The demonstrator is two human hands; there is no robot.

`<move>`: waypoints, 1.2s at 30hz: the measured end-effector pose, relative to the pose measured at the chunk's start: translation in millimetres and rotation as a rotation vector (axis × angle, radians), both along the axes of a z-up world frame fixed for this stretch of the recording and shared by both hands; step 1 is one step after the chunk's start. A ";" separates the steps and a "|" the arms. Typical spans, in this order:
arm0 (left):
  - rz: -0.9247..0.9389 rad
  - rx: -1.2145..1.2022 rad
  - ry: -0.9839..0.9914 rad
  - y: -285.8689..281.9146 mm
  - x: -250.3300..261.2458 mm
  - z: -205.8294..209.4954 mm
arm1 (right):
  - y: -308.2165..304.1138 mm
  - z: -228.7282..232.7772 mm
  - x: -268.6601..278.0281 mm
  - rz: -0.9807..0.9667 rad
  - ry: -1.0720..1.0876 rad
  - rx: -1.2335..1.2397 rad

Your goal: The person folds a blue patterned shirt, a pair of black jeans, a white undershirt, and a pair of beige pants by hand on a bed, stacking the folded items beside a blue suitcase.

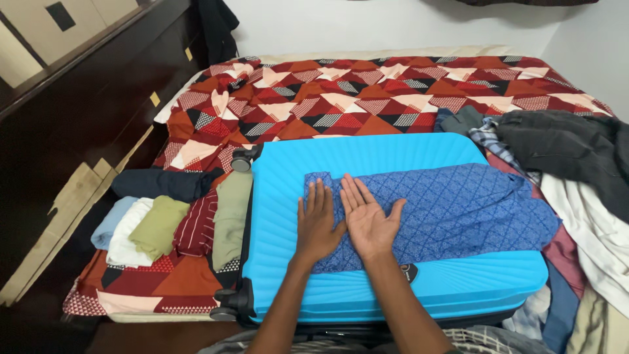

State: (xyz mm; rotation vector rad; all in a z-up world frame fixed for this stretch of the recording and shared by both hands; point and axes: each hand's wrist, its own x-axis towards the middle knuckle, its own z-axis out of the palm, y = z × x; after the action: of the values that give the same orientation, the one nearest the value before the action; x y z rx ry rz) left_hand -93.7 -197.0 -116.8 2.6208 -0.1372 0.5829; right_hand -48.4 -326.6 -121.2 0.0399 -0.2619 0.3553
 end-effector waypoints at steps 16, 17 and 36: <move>0.080 -0.136 -0.160 -5.0 -15.8 2.2 | 19.2 16.8 -27.8 -0.284 -0.377 -0.631; 0.061 -0.182 -0.168 -4.0 -15.8 2.2 | 20.2 14.4 -27.2 -0.261 -0.370 -0.711; 0.023 -0.215 -0.109 43.5 -13.7 -30.9 | 26.2 -7.6 -13.9 -0.150 -0.272 -1.015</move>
State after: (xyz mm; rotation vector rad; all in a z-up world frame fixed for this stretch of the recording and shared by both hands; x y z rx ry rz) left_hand -107.4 -153.5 -147.7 2.3871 -0.0731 0.7076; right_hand -62.3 -300.4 -128.8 -1.0271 -0.3265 0.3113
